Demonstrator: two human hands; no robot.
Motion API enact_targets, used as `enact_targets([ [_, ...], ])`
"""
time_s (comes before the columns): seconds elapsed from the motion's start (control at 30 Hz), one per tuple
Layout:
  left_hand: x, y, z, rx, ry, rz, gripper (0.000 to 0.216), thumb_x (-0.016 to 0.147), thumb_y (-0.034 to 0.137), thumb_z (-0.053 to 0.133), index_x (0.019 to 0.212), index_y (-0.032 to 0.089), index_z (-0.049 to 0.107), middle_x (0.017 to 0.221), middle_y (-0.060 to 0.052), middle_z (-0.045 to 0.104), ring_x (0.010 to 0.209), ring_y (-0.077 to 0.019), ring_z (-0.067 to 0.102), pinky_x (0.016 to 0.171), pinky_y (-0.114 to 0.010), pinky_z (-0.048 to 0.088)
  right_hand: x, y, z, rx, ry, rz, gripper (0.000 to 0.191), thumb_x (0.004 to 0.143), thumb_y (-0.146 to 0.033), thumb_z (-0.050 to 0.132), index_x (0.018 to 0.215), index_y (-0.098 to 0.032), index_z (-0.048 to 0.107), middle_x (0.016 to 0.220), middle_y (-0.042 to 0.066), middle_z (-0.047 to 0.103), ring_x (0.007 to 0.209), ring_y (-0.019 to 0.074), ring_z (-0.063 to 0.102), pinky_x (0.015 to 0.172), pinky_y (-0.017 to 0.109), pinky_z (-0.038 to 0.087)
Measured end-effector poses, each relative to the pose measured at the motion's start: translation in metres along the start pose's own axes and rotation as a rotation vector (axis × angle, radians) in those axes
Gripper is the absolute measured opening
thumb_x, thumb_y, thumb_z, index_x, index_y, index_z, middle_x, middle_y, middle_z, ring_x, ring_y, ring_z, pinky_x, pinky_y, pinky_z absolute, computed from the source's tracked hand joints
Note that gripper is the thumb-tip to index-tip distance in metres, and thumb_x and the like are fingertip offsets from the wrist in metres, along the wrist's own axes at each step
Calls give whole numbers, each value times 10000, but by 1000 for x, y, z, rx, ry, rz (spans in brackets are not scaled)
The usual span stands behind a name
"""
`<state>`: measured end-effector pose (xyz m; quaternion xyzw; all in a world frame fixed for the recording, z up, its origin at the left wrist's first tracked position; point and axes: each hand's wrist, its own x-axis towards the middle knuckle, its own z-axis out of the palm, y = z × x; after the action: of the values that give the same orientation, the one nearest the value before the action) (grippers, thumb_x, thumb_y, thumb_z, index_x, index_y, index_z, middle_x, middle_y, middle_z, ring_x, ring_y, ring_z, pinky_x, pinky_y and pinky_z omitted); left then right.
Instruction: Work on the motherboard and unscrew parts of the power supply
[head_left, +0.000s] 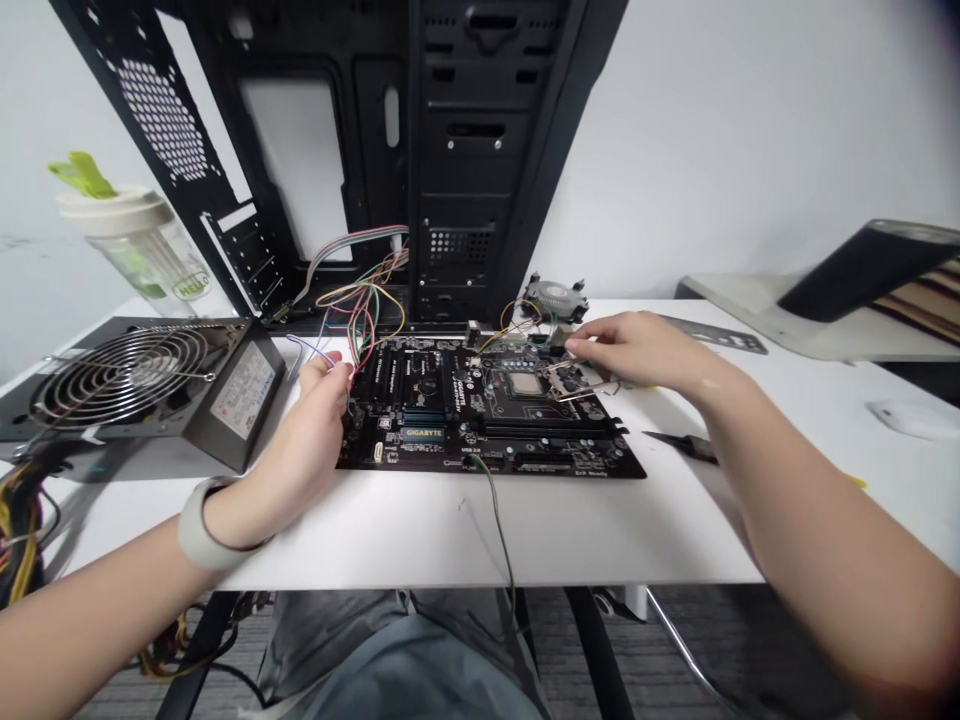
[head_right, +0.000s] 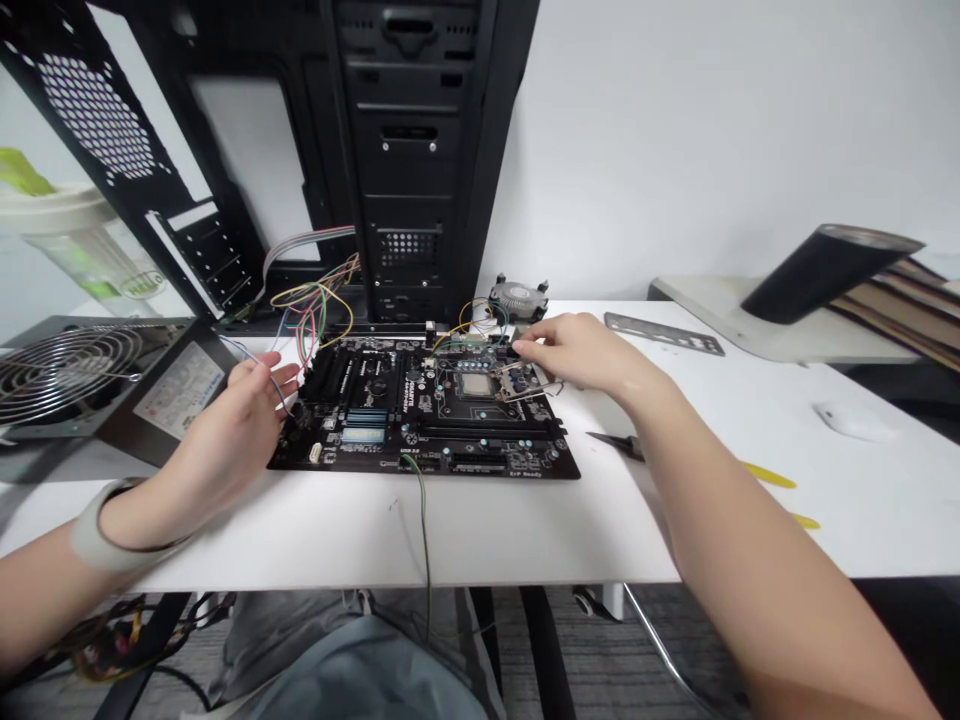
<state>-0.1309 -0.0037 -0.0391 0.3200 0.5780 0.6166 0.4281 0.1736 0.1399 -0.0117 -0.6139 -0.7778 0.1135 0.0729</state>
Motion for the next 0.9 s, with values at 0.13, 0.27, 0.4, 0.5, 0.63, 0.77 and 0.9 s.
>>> enact_targets([
  [0.13, -5, 11, 5, -44, 25, -42, 225, 843, 397, 490, 960, 226, 401, 940, 3, 501, 865, -145, 493, 850, -279, 390, 0, 1, 0, -63, 11, -2, 399, 907, -478, 500, 1063, -204, 744, 619, 21, 662, 548, 135, 549, 598, 282, 385],
  [0.27, -6, 21, 8, -86, 38, -92, 128, 891, 333, 433, 888, 223, 368, 895, 16, 483, 772, -123, 458, 745, -252, 330, 0, 1, 1, -136, 15, -16, 405, 906, -488, 493, 1067, -218, 748, 701, 42, 688, 653, 177, 577, 658, 308, 389],
  [0.4, -7, 25, 7, -114, 10, -122, 138, 920, 349, 388, 876, 219, 379, 940, 0, 513, 827, -131, 487, 799, -262, 355, 0, -1, 1, -179, -9, -23, 404, 916, -479, 478, 1088, -224, 740, 771, 60, 704, 717, 208, 590, 706, 334, 401],
  [0.5, -5, 26, 0, -41, -84, -81, 173, 910, 388, 364, 884, 218, 384, 1028, -29, 543, 938, -154, 524, 883, -288, 400, 0, -2, 2, -199, -35, -37, 384, 922, -458, 476, 1108, -236, 728, 829, 60, 715, 783, 221, 596, 758, 342, 413],
  [0.63, 3, 29, -19, 359, -195, 59, 298, 815, 429, 429, 1030, 224, 426, 1141, -64, 554, 1080, -211, 532, 1008, -381, 429, 1, -3, 4, -227, -95, -61, 362, 923, -433, 476, 1055, -202, 723, 899, 77, 714, 811, 218, 586, 783, 333, 413],
  [0.77, 9, 32, -37, 1259, -312, 289, 322, 877, 431, 313, 989, 202, 510, 1047, -103, 617, 977, -246, 582, 916, -404, 449, 0, -5, 4, -246, -132, -66, 415, 939, -467, 439, 1085, -183, 705, 894, 91, 699, 837, 220, 578, 790, 325, 408],
  [0.9, 10, 32, -44, 1587, -346, 296, 349, 903, 417, 276, 781, 203, 522, 776, -90, 620, 680, -223, 547, 691, -362, 372, -1, -9, 3, -252, -154, -29, 419, 942, -470, 437, 1099, -177, 693, 866, 93, 698, 821, 214, 581, 784, 318, 404],
])
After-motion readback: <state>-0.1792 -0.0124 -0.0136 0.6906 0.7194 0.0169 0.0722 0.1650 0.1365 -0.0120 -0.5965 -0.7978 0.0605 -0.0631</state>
